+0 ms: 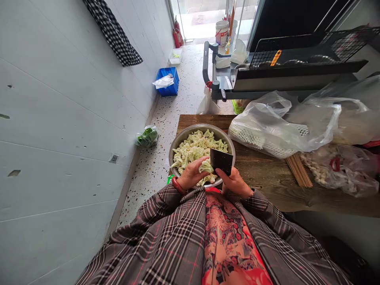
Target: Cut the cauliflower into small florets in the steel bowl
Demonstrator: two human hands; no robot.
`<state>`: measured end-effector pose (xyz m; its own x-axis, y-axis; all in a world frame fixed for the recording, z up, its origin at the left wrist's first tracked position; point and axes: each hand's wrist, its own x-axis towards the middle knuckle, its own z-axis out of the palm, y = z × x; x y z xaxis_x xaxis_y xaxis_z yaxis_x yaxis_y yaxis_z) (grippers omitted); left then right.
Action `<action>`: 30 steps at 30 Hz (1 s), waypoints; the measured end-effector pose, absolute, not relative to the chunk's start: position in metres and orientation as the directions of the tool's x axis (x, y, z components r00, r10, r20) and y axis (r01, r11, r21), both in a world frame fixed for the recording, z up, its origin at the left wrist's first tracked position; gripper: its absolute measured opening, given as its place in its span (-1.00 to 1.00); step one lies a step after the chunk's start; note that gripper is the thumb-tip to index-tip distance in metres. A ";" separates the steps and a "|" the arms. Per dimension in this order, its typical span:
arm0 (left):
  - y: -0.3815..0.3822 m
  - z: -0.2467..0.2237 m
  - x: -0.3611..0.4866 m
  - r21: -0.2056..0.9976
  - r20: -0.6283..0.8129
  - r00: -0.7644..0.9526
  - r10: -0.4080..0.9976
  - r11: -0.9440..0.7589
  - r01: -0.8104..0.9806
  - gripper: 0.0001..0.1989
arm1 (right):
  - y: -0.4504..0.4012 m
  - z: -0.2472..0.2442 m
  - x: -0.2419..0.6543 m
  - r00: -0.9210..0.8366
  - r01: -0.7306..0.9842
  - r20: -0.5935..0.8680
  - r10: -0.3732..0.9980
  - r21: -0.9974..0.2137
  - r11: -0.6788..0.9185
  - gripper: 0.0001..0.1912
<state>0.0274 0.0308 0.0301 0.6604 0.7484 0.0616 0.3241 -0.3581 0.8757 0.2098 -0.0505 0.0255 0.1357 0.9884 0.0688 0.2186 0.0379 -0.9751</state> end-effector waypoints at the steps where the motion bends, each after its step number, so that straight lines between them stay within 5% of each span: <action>1: 0.033 0.031 0.026 0.879 0.048 0.677 0.735 -0.353 0.321 -0.43 | -0.050 0.025 0.211 0.102 0.220 0.077 0.992 -0.974 0.053 -0.65; 6: 0.037 0.030 0.026 0.908 0.013 0.699 0.715 -0.302 0.292 -0.45 | -0.047 0.018 0.209 0.069 0.294 0.117 0.991 -0.951 0.092 -0.70; 11: 0.026 0.021 0.035 0.913 0.019 0.628 0.778 -0.269 0.306 -0.44 | -0.044 0.009 0.198 0.288 0.347 0.100 0.952 -0.938 -0.006 -0.69; 15: 0.019 0.019 0.038 0.957 0.002 0.554 0.832 -0.163 0.241 -0.38 | -0.035 0.003 0.200 0.424 -0.010 -0.189 0.886 -0.979 -0.204 -0.57; 18: 0.021 0.021 0.035 0.994 -0.072 0.555 0.829 0.015 0.106 -0.39 | -0.028 -0.006 0.209 0.449 -0.202 -0.251 0.857 -0.963 -0.177 -0.51; 22: 0.028 0.023 0.027 0.982 -0.191 0.550 0.813 0.164 0.098 -0.44 | -0.024 -0.015 0.220 0.355 -0.041 -0.161 0.921 -0.987 -0.157 -0.53; 30: 0.033 0.023 0.021 0.963 -0.172 0.433 0.885 0.060 0.261 -0.50 | -0.033 0.022 0.221 0.057 0.366 0.162 0.985 -0.921 0.130 -0.68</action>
<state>0.0209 0.0327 0.0234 0.4327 0.8849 -0.1723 0.2614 0.0598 0.9634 0.2215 -0.0329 0.0216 0.0571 0.9851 0.1620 0.3660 0.1303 -0.9215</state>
